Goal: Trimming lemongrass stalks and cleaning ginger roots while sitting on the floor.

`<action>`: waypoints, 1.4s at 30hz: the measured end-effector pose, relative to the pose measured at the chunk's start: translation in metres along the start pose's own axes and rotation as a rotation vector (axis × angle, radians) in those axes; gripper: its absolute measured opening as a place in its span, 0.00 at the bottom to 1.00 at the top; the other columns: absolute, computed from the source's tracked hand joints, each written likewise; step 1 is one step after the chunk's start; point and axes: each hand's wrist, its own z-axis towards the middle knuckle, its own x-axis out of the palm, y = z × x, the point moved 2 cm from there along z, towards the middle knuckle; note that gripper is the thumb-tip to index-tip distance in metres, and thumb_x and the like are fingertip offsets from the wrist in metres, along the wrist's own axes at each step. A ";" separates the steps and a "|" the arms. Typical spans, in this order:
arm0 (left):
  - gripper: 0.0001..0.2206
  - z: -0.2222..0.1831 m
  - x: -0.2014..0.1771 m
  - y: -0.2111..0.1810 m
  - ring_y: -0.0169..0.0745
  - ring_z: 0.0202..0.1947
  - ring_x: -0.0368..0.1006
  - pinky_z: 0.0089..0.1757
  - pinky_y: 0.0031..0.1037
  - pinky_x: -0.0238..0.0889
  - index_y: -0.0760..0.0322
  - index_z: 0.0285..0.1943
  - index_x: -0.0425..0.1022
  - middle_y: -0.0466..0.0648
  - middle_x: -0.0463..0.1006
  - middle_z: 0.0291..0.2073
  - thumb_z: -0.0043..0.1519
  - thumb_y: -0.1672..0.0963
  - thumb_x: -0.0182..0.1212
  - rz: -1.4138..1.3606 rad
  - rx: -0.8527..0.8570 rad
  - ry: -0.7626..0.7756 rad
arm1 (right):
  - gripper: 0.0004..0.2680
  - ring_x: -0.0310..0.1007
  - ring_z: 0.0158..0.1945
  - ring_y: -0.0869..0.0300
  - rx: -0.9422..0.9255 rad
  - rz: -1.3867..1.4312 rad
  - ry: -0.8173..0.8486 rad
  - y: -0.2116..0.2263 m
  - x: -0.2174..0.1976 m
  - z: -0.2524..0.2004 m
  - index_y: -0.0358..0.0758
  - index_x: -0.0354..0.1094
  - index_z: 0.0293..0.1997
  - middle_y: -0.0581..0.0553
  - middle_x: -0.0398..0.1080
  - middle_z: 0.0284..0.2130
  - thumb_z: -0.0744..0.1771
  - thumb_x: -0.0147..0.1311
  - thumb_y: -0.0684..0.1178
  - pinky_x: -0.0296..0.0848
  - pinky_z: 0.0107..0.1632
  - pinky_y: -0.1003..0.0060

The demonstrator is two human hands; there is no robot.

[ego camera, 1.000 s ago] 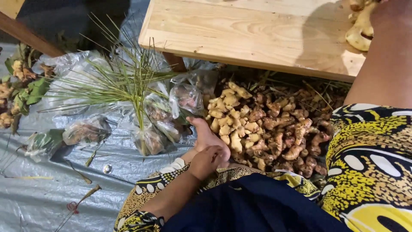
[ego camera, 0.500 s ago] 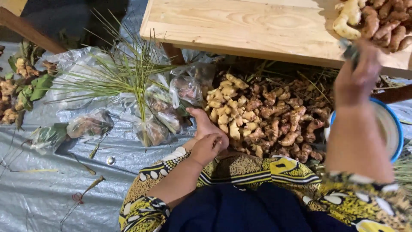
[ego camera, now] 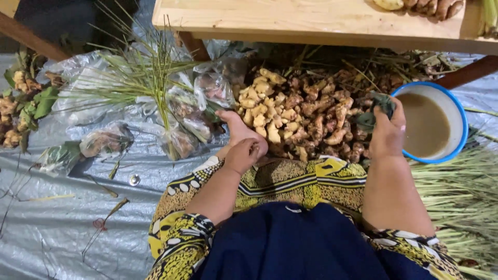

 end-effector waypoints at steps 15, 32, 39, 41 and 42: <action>0.14 0.000 0.006 0.000 0.54 0.48 0.77 0.48 0.40 0.74 0.49 0.55 0.75 0.49 0.78 0.47 0.64 0.48 0.52 0.099 0.053 -0.055 | 0.13 0.71 0.55 0.33 -0.105 -0.715 0.327 -0.043 0.054 -0.053 0.39 0.69 0.58 0.26 0.74 0.45 0.68 0.56 0.46 0.69 0.58 0.38; 0.16 0.005 0.013 0.006 0.56 0.53 0.76 0.53 0.42 0.71 0.51 0.57 0.73 0.52 0.79 0.49 0.64 0.48 0.49 0.165 0.034 -0.025 | 0.19 0.72 0.55 0.32 0.006 -0.975 0.772 -0.087 0.235 -0.038 0.55 0.51 0.72 0.27 0.71 0.51 0.72 0.42 0.61 0.72 0.56 0.36; 0.18 0.002 -0.004 -0.008 0.58 0.55 0.74 0.54 0.41 0.69 0.58 0.60 0.73 0.56 0.78 0.52 0.67 0.50 0.47 0.072 0.040 0.037 | 0.22 0.60 0.69 0.37 0.076 -1.163 0.912 -0.135 0.267 -0.018 0.53 0.48 0.73 0.32 0.56 0.68 0.71 0.37 0.67 0.64 0.63 0.29; 0.18 -0.001 -0.009 -0.013 0.59 0.58 0.72 0.56 0.42 0.68 0.58 0.61 0.72 0.56 0.77 0.54 0.68 0.49 0.46 0.076 0.054 0.048 | 0.20 0.66 0.65 0.37 0.081 -0.971 0.845 -0.136 0.263 -0.018 0.47 0.59 0.70 0.31 0.65 0.62 0.71 0.44 0.62 0.68 0.63 0.37; 0.18 0.000 -0.008 -0.010 0.59 0.58 0.72 0.56 0.42 0.68 0.58 0.61 0.72 0.56 0.77 0.54 0.68 0.49 0.46 0.075 0.054 0.047 | 0.20 0.66 0.65 0.37 0.079 -0.972 0.846 -0.121 0.256 -0.028 0.47 0.59 0.70 0.31 0.65 0.62 0.71 0.44 0.62 0.68 0.63 0.37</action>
